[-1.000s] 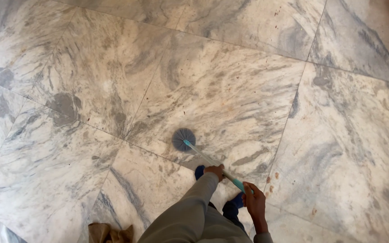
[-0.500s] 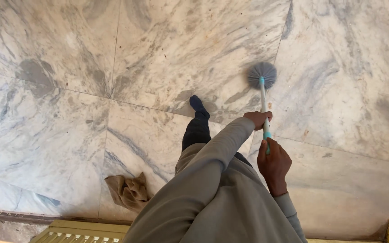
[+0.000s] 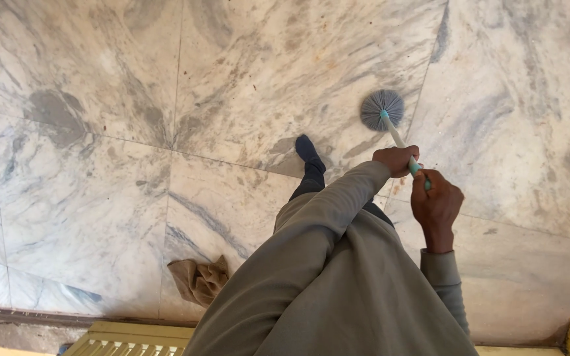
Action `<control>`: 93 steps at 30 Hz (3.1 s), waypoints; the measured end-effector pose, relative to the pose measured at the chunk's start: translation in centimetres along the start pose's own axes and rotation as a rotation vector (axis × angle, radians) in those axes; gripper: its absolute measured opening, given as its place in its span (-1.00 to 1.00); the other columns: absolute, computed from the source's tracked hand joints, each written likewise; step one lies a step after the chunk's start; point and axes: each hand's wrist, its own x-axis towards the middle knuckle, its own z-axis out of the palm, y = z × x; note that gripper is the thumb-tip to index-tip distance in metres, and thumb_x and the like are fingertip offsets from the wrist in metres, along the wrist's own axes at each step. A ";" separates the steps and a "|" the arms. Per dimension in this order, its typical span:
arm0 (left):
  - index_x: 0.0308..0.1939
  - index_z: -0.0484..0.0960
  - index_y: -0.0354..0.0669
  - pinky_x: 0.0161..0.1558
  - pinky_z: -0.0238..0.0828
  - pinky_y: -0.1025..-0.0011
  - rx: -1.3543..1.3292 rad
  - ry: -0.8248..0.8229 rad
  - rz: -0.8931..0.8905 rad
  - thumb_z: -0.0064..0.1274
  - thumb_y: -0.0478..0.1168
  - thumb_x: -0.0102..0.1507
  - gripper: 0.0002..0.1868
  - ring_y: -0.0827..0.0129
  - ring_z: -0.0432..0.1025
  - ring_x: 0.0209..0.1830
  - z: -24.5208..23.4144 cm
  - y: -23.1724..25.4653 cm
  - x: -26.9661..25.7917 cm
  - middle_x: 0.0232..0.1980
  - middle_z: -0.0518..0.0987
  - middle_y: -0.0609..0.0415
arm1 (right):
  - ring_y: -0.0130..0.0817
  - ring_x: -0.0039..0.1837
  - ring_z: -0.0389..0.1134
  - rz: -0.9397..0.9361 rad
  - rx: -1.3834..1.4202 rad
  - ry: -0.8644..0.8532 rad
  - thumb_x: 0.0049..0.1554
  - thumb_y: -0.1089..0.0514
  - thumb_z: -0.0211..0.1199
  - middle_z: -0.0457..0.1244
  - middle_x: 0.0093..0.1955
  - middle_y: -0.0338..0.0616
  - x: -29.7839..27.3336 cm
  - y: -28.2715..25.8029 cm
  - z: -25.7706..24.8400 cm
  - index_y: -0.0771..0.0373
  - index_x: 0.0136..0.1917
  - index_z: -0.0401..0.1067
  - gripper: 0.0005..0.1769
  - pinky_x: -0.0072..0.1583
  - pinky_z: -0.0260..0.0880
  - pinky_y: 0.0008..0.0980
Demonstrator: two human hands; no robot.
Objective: The person is sweeping a marble floor using a long-handled duster brush.
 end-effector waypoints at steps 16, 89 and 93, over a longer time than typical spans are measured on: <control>0.08 0.54 0.07 -0.27 0.52 0.04 0.162 0.234 -0.496 0.14 0.15 0.30 -0.60 0.06 0.62 -0.21 -11.6 -12.2 -4.1 -0.19 0.72 0.02 | -0.47 -0.37 0.25 0.233 0.631 -0.514 0.35 0.03 0.11 0.27 -0.39 -0.15 10.5 -4.1 10.5 0.33 0.11 0.57 -0.65 -0.31 0.25 -0.40; 0.09 0.50 0.16 -0.14 0.53 0.12 -0.114 0.295 -0.531 0.13 0.11 0.29 -0.64 0.16 0.62 -0.05 -24.3 -15.3 6.8 -0.12 0.72 0.12 | -0.47 -0.43 0.21 0.187 0.481 -0.482 0.38 0.10 0.03 0.28 -0.39 -0.09 27.6 -7.4 11.9 0.42 0.17 0.54 -0.62 -0.35 0.22 -0.42; 0.29 0.34 0.12 -0.14 0.55 0.09 -0.237 0.289 -0.774 0.19 0.19 0.26 -0.38 0.14 0.63 -0.05 -27.2 -23.1 -2.7 -0.08 0.72 0.07 | -0.51 -0.41 0.21 0.215 0.543 -0.813 0.36 0.02 0.05 0.24 -0.39 -0.17 26.3 -10.7 21.8 0.34 0.24 0.51 -0.60 -0.37 0.25 -0.41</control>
